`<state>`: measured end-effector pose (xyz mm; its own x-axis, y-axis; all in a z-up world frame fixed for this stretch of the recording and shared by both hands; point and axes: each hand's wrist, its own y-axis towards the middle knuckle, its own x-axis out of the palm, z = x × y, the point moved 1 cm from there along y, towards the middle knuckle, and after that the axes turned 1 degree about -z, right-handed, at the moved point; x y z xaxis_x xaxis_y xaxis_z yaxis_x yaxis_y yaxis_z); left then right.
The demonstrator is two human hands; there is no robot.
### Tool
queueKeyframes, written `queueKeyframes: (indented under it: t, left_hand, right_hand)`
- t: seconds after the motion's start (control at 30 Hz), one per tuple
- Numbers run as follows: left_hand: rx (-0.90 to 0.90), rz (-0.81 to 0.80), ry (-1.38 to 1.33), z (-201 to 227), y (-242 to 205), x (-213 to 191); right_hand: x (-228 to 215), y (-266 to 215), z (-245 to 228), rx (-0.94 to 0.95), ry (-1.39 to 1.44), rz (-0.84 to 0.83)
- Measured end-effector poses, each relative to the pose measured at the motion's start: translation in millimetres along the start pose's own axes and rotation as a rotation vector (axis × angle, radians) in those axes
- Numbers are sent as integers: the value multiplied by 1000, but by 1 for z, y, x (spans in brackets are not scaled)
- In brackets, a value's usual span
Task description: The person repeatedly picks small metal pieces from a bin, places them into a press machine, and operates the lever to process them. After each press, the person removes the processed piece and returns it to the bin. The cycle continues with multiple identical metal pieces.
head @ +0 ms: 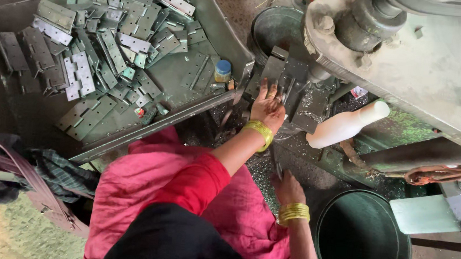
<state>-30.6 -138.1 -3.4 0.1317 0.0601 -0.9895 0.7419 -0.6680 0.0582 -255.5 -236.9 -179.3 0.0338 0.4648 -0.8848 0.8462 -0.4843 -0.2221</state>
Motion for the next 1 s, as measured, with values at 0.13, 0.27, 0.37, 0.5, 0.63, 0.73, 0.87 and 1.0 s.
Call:
queueKeyframes:
  t: [0.13, 0.27, 0.37, 0.5, 0.63, 0.73, 0.87, 1.0]
  left_hand:
    - [-18, -1, -57, 10, -3, -8]
    - [-26, -42, -74, -1, -16, 0]
    - [-49, -30, -81, 5, -1, 4]
    - [-150, -11, -98, 11, 25, 3]
    - [-49, -261, 0, 6, 17, -3]
    - [-48, -209, 335, 5, 10, -7]
    - [-90, -155, 68, 0, 35, -10]
    - [-110, -101, 145, 14, 61, -11]
  right_hand:
    - [27, -12, -4, 68, 102, 33]
    - [47, -9, -15, -28, 193, 90]
    - [20, 1, 3, -1, 153, 23]
    - [14, -4, 3, 169, 171, -86]
    - [34, -11, -13, 9, 194, 107]
    - [31, -14, 0, -21, 198, 76]
    - [14, 2, 17, 56, 80, -17]
    - [42, -10, 15, -17, 168, 152]
